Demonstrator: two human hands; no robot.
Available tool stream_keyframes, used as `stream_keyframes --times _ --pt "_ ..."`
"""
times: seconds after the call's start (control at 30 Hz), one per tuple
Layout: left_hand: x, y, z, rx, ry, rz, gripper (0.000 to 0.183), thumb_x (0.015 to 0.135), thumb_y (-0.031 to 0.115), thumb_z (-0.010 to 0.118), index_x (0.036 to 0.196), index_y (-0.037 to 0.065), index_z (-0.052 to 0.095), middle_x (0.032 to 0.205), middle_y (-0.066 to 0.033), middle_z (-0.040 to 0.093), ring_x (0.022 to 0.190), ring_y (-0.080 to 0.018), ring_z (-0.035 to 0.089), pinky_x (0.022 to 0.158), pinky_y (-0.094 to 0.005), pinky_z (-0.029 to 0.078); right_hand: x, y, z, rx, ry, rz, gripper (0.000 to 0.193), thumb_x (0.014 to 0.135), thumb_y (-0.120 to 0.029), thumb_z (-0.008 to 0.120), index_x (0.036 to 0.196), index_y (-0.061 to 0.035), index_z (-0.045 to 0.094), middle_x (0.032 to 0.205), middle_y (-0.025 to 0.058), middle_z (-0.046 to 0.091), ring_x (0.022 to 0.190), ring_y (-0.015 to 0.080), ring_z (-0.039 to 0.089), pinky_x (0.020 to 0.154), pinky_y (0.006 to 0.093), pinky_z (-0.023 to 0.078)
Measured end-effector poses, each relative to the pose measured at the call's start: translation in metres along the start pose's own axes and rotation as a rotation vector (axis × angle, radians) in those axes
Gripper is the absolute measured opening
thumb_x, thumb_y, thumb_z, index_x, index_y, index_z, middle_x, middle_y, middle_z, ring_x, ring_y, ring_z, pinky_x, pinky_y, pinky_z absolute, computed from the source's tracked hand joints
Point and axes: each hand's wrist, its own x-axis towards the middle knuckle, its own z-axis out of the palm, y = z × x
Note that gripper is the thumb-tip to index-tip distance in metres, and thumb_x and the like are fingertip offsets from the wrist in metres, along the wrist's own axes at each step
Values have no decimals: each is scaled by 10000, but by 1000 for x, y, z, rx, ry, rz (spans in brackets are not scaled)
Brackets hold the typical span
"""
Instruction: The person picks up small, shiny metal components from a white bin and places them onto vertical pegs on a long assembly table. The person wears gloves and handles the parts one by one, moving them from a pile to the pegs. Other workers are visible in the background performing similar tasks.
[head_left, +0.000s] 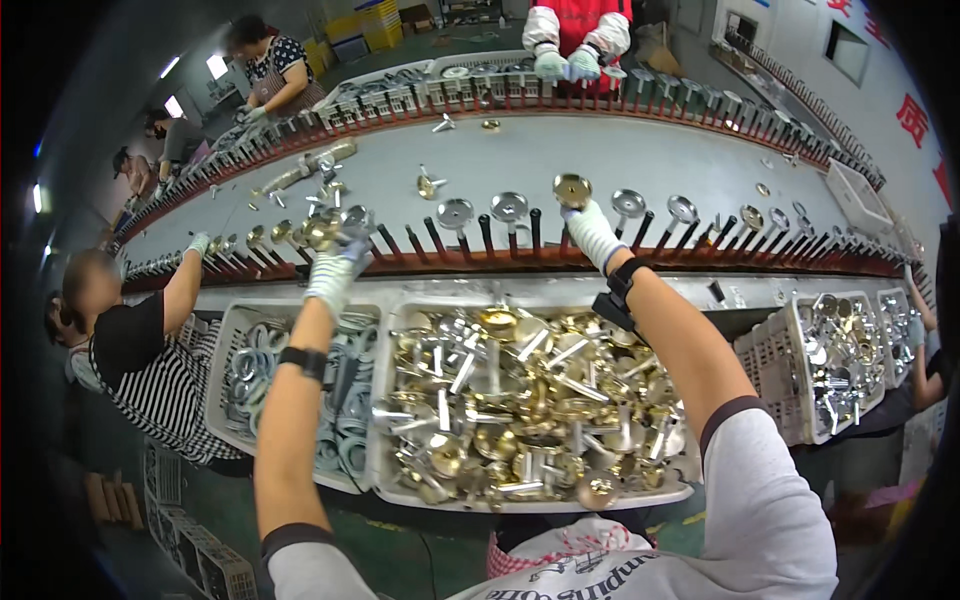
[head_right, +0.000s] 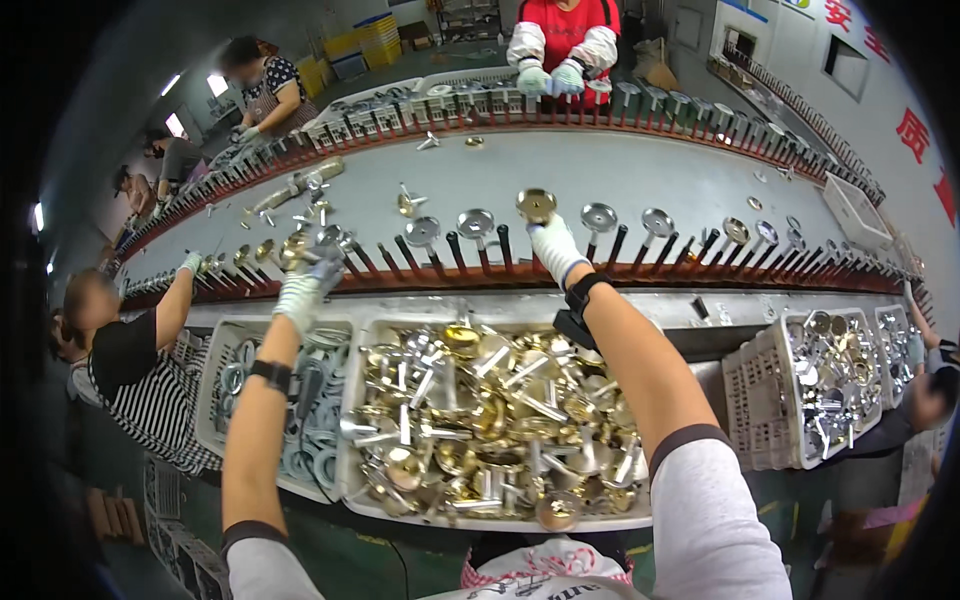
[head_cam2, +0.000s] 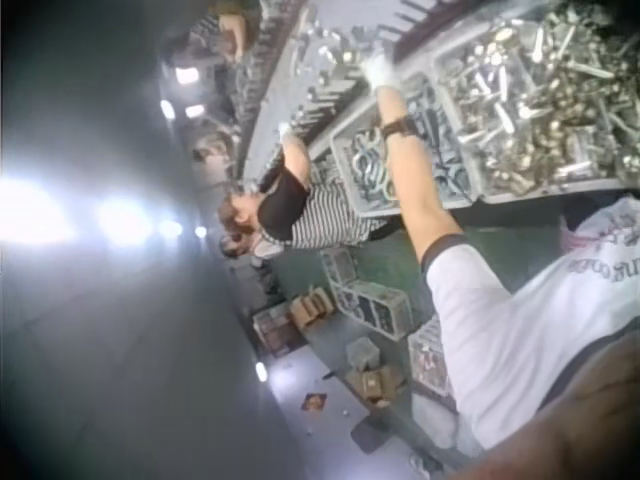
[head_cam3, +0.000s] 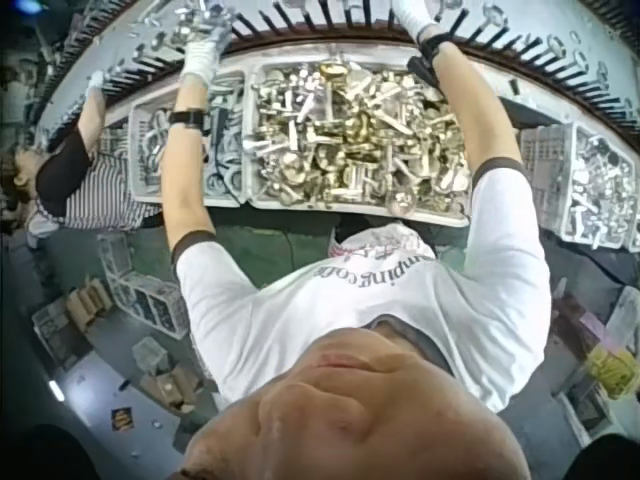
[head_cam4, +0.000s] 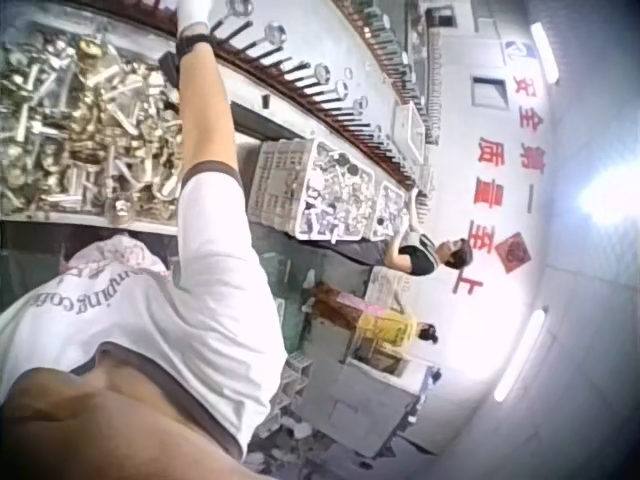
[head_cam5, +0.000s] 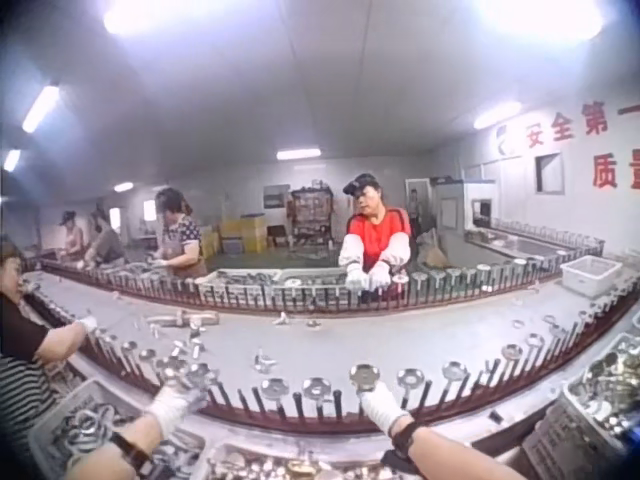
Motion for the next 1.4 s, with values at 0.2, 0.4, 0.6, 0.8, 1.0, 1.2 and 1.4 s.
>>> stream_keyframes --times 0.2,0.4,0.6,0.8,1.0,1.2,1.4 --pt "142 -105 -108 169 193 269 308 927 9 533 1235 25 521 1165 -82 599 1001 -152 571 916 -258 471 -17 -43 80 -192 -97 -94 339 842 -307 632 1087 -73 635 974 210 672 969 386 624 826 428 500" --pt "151 -136 -44 397 68 205 345 885 244 677 1165 61 592 986 -45 650 837 -150 535 814 -274 438 -34 -25 61 -284 -115 -108 307 859 -305 610 1035 -55 643 948 208 674 914 407 632 793 442 509" --pt "144 -104 -146 1079 207 -4 566 834 466 623 1242 80 557 1122 -236 635 1070 -424 579 911 -437 456 -62 -104 80 -428 -550 -163 347 901 -278 548 1164 -52 554 998 223 653 954 396 623 822 449 497" --pt "-21 -8 -26 786 -308 324 331 860 72 579 1191 70 566 1071 -152 637 1002 -254 616 904 -343 473 -136 -151 12 -562 -735 -875 396 824 -42 591 1211 -125 583 1245 117 577 1039 302 617 868 403 507" --pt "-103 -5 19 1680 -618 341 357 752 192 646 1100 115 620 1087 -171 584 979 -360 580 834 -465 488 -135 -127 26 -784 -875 -1097 412 814 -97 601 1220 -161 578 1275 78 533 992 272 617 803 404 504" --pt "-109 1 15 1369 -494 327 346 714 150 673 1043 60 615 1089 -187 584 989 -369 580 868 -427 480 -147 -128 3 -1037 -673 -1064 259 830 -143 598 1086 -138 632 986 69 613 913 248 633 729 389 498" --pt "-123 -17 9 948 -468 362 359 703 41 649 1043 22 536 968 -160 557 877 -324 568 816 -386 470 -89 -62 -16 103 -160 -531 231 848 -122 629 1068 -52 623 873 134 683 774 276 656 693 370 532"
